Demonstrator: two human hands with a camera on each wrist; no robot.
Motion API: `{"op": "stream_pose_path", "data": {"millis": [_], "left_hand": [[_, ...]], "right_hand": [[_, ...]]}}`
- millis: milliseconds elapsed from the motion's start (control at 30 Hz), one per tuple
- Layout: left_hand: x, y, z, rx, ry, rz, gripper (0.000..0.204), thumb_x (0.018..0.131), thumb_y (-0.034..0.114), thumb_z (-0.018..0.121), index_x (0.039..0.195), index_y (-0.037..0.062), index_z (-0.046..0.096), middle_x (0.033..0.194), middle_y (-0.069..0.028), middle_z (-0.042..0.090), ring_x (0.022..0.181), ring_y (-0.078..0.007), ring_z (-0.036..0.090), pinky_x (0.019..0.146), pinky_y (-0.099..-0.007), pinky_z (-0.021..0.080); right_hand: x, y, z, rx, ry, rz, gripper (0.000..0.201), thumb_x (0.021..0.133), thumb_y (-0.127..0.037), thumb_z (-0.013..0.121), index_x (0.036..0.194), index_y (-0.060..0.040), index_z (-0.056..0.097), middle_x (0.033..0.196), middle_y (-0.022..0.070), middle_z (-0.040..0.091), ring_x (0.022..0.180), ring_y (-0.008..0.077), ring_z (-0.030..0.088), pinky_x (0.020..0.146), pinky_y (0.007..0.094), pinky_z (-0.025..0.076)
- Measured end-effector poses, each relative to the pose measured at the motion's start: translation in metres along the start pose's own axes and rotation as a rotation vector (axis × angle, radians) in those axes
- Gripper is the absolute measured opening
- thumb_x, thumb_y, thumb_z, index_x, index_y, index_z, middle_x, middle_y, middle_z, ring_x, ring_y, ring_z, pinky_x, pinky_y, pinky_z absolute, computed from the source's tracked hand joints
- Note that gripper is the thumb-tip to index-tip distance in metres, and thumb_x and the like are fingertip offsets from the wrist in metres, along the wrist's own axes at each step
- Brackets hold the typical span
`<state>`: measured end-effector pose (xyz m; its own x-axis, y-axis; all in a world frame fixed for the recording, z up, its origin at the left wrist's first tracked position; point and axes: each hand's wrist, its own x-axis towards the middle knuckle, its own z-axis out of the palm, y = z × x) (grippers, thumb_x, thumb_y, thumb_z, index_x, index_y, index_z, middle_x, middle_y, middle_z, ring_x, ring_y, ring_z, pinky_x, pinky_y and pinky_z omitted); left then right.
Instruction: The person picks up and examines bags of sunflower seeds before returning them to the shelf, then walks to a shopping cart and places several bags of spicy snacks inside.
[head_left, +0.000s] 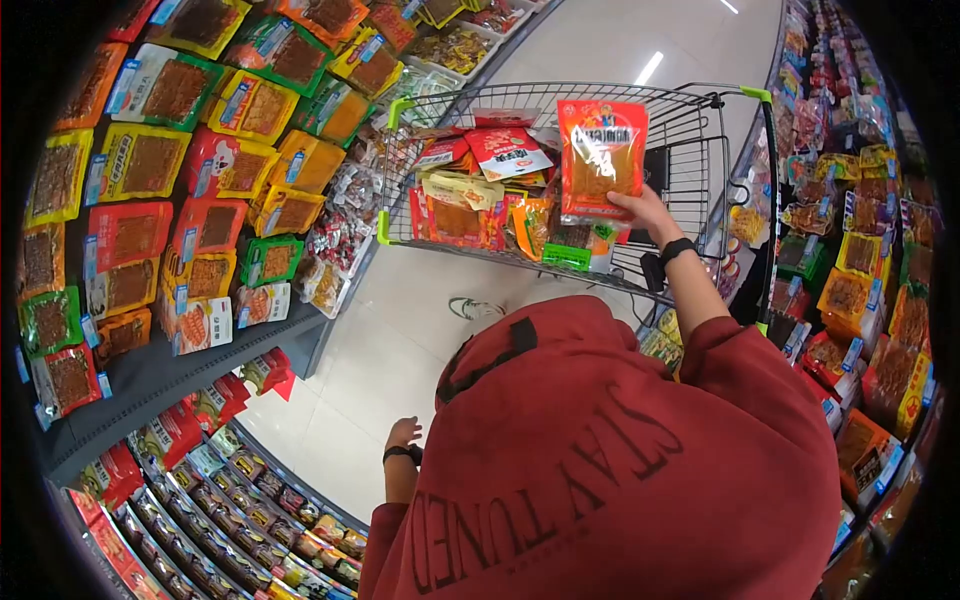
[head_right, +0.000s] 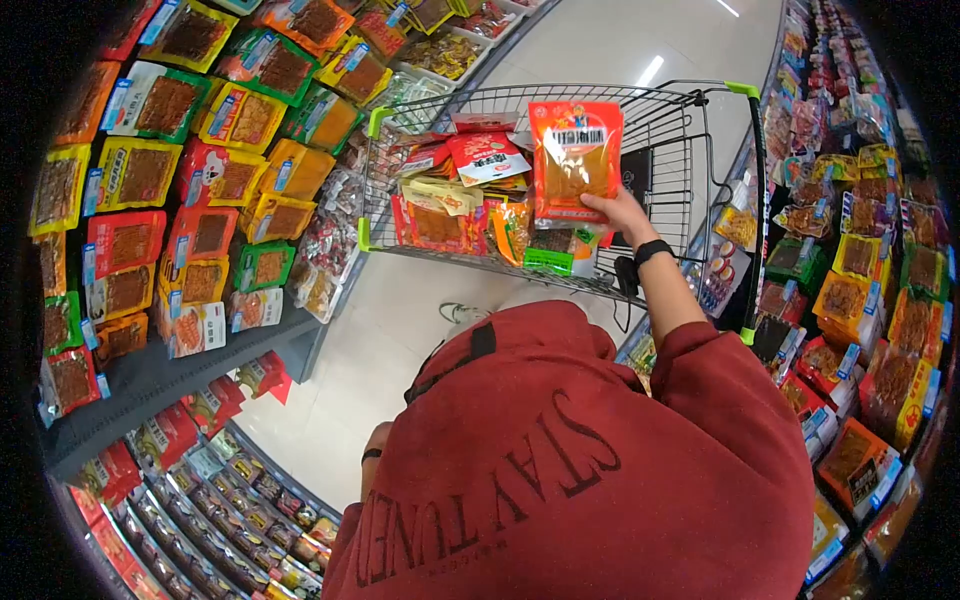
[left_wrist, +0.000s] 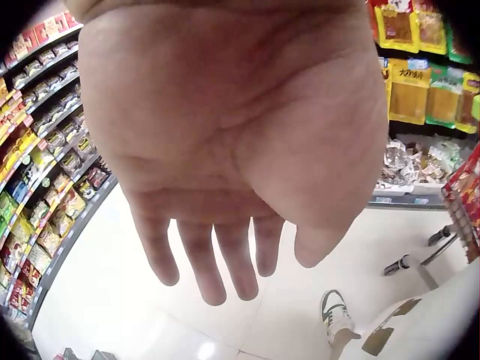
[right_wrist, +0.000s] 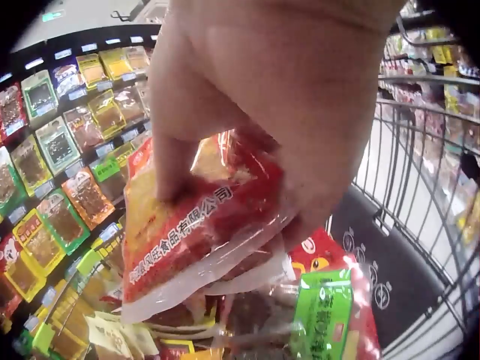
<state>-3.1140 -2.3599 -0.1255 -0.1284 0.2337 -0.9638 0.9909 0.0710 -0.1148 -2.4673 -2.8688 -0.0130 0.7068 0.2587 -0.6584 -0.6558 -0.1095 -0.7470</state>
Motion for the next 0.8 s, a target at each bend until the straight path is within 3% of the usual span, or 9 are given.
{"op": "stream_pose_path", "data": {"millis": [33, 67, 133, 167, 233, 300, 533, 733, 800], "left_hand": [[-0.002, 0.004, -0.003, 0.029, -0.026, 0.056, 0.047, 0.101, 0.038, 0.049, 0.138, 0.0082, 0.051, 0.129, -0.0096, 0.065, 0.109, -0.0261, 0.065, 0.082, -0.0472, 0.047], [-0.004, 0.011, -0.005, 0.201, 0.049, 0.189, 0.044, 0.099, 0.037, 0.052, 0.132, 0.0082, 0.055, 0.122, -0.0084, 0.068, 0.104, -0.0243, 0.066, 0.078, -0.0443, 0.048], [-0.082, 0.071, 0.012, -0.113, 0.210, 0.102, 0.042, 0.097, 0.036, 0.055, 0.128, 0.0081, 0.057, 0.116, -0.0082, 0.069, 0.099, -0.0233, 0.066, 0.074, -0.0408, 0.048], [-0.087, 0.083, 0.011, -0.137, 0.220, 0.175, 0.041, 0.096, 0.035, 0.056, 0.127, 0.0083, 0.058, 0.114, -0.0080, 0.070, 0.096, -0.0224, 0.066, 0.073, -0.0399, 0.048], [-0.096, 0.098, 0.012, -0.207, 0.265, 0.290, 0.036, 0.094, 0.032, 0.058, 0.122, 0.0082, 0.061, 0.107, -0.0075, 0.071, 0.089, -0.0196, 0.066, 0.068, -0.0357, 0.048], [-0.094, 0.107, 0.013, -0.219, 0.267, 0.327, 0.035, 0.094, 0.031, 0.058, 0.120, 0.0085, 0.062, 0.105, -0.0069, 0.071, 0.087, -0.0188, 0.066, 0.066, -0.0345, 0.047], [-0.070, 0.073, -0.009, -0.194, 0.189, 0.245, 0.042, 0.091, 0.038, 0.059, 0.121, 0.0093, 0.063, 0.106, -0.0070, 0.072, 0.086, -0.0203, 0.068, 0.061, -0.0351, 0.047], [-0.040, 0.037, -0.075, 0.329, 0.044, 0.129, 0.044, 0.094, 0.034, 0.049, 0.128, 0.0084, 0.057, 0.122, -0.0062, 0.068, 0.101, -0.0218, 0.066, 0.075, -0.0414, 0.047], [-0.054, 0.052, -0.090, -0.025, 0.093, -0.088, 0.045, 0.095, 0.037, 0.050, 0.130, 0.0099, 0.056, 0.124, -0.0047, 0.068, 0.105, -0.0223, 0.066, 0.081, -0.0426, 0.047]], "right_hand": [[0.038, 0.042, -0.022, -0.108, -0.118, 0.067, 0.061, 0.086, -0.022, 0.081, 0.136, -0.0042, 0.052, 0.122, 0.0097, 0.068, 0.107, 0.0191, 0.067, 0.091, 0.0331, 0.055], [0.065, 0.083, -0.033, -0.461, -0.009, -0.179, 0.071, 0.084, -0.033, 0.082, 0.140, -0.0048, 0.048, 0.124, 0.0172, 0.067, 0.111, 0.0256, 0.067, 0.092, 0.0370, 0.055], [0.070, 0.080, -0.025, -1.112, 0.226, 0.015, 0.077, 0.080, -0.040, 0.083, 0.138, -0.0035, 0.048, 0.117, 0.0228, 0.067, 0.110, 0.0361, 0.066, 0.094, 0.0443, 0.054], [0.060, 0.065, -0.007, -1.117, 0.217, 0.014, 0.077, 0.080, -0.040, 0.083, 0.138, -0.0035, 0.048, 0.117, 0.0228, 0.067, 0.110, 0.0361, 0.066, 0.094, 0.0443, 0.054], [0.024, 0.019, 0.048, -1.279, 0.427, -0.407, 0.065, 0.078, -0.039, 0.082, 0.123, -0.0002, 0.057, 0.110, 0.0242, 0.067, 0.105, 0.0413, 0.065, 0.091, 0.0478, 0.053], [0.048, 0.019, 0.083, -1.161, 0.187, -0.646, 0.044, 0.077, -0.034, 0.079, 0.103, -0.0010, 0.065, 0.100, 0.0210, 0.068, 0.103, 0.0384, 0.064, 0.092, 0.0469, 0.053], [0.131, 0.055, 0.219, -0.856, -0.419, -0.336, 0.077, 0.078, -0.043, 0.080, 0.132, 0.0053, 0.054, 0.122, 0.0288, 0.064, 0.116, 0.0382, 0.063, 0.098, 0.0431, 0.050], [0.158, 0.091, 0.284, -1.007, -0.134, -0.262, 0.079, 0.071, -0.040, 0.086, 0.125, 0.0033, 0.048, 0.114, 0.0315, 0.063, 0.110, 0.0470, 0.061, 0.095, 0.0481, 0.050], [0.148, 0.084, 0.294, -1.003, -0.084, -0.233, 0.080, 0.071, -0.035, 0.085, 0.128, 0.0033, 0.044, 0.116, 0.0314, 0.062, 0.110, 0.0471, 0.060, 0.095, 0.0493, 0.050]]}}
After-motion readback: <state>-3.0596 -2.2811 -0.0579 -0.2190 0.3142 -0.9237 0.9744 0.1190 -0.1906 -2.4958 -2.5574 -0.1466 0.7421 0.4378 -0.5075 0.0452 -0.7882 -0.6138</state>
